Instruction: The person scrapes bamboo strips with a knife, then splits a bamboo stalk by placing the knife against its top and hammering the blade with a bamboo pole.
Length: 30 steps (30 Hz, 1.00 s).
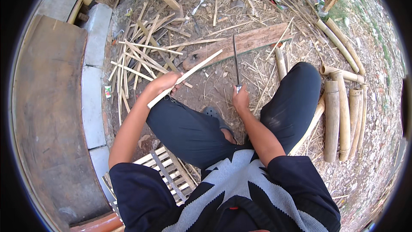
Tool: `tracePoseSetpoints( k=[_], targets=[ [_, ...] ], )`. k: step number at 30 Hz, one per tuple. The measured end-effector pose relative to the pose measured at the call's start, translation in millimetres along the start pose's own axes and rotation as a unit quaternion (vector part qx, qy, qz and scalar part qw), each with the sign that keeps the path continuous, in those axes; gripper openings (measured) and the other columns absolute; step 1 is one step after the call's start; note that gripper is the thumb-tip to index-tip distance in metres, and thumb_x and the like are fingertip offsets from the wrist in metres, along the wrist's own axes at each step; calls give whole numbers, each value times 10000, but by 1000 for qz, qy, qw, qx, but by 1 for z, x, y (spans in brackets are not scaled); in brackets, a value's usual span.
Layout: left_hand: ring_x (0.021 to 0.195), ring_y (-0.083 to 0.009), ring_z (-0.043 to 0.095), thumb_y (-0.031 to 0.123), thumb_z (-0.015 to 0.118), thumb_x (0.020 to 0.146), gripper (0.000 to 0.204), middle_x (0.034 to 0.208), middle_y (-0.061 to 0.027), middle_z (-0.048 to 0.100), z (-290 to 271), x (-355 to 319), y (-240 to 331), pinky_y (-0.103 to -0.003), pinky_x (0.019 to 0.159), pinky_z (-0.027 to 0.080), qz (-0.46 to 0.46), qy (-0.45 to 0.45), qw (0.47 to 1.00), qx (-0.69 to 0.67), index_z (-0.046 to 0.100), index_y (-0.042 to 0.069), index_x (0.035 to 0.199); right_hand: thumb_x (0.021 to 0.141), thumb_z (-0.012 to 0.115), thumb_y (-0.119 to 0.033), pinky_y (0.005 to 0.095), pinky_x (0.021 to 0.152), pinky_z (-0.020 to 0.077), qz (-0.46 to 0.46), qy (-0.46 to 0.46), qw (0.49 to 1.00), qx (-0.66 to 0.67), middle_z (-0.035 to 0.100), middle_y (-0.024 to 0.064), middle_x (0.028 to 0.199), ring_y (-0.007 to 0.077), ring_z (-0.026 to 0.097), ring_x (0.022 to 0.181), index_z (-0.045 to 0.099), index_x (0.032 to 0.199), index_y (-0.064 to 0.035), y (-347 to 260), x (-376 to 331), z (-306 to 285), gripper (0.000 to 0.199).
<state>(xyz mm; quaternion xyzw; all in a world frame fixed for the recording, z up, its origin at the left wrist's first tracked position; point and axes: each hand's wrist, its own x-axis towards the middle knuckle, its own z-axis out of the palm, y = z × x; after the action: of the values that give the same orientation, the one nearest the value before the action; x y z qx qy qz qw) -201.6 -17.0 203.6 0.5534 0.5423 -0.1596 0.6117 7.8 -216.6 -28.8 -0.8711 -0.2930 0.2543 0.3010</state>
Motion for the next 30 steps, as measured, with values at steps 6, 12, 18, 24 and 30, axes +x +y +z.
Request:
tracePoseSetpoints(
  k=[6, 12, 18, 24, 30],
  targets=[
    [480, -101, 390, 347, 330, 1064, 358, 601, 42, 396, 3, -13, -3, -288, 455, 362, 0, 9, 1000, -1, 517, 64, 948, 954, 568, -418, 570, 807, 504, 48, -44, 997, -50, 658, 333, 957, 511, 640, 923, 481, 1132, 36, 14, -2, 9, 495],
    [475, -102, 384, 394, 352, 1063, 393, 601, 47, 383, 8, -25, -3, -288, 455, 351, 7, 9, 1000, -2, 527, 61, 950, 958, 551, -432, 584, 820, 492, 50, -49, 997, -43, 654, 335, 970, 514, 634, 931, 492, 1150, 43, 15, -15, 2, 517],
    [468, -110, 380, 375, 376, 1055, 365, 591, 41, 389, 3, -14, -9, -291, 448, 346, -3, 8, 1000, 20, 526, 65, 935, 959, 546, -455, 585, 804, 481, 30, -30, 999, 17, 646, 347, 941, 532, 624, 909, 525, 1067, 36, -16, -26, -8, 502],
    [456, -109, 368, 364, 375, 1054, 364, 583, 34, 409, -5, 3, -13, -287, 440, 350, -9, 6, 1000, 0, 526, 65, 912, 958, 555, -447, 586, 756, 484, -64, 6, 997, 38, 657, 325, 877, 532, 629, 854, 523, 1097, 43, -12, -5, 3, 510],
    [473, -105, 380, 372, 372, 1057, 382, 576, 43, 402, -4, 14, -14, -286, 449, 364, -9, 17, 999, 35, 547, 45, 963, 957, 564, -437, 607, 710, 472, -19, -58, 996, -69, 647, 323, 823, 540, 621, 802, 518, 1092, 26, 10, -4, 27, 485]
  ],
)
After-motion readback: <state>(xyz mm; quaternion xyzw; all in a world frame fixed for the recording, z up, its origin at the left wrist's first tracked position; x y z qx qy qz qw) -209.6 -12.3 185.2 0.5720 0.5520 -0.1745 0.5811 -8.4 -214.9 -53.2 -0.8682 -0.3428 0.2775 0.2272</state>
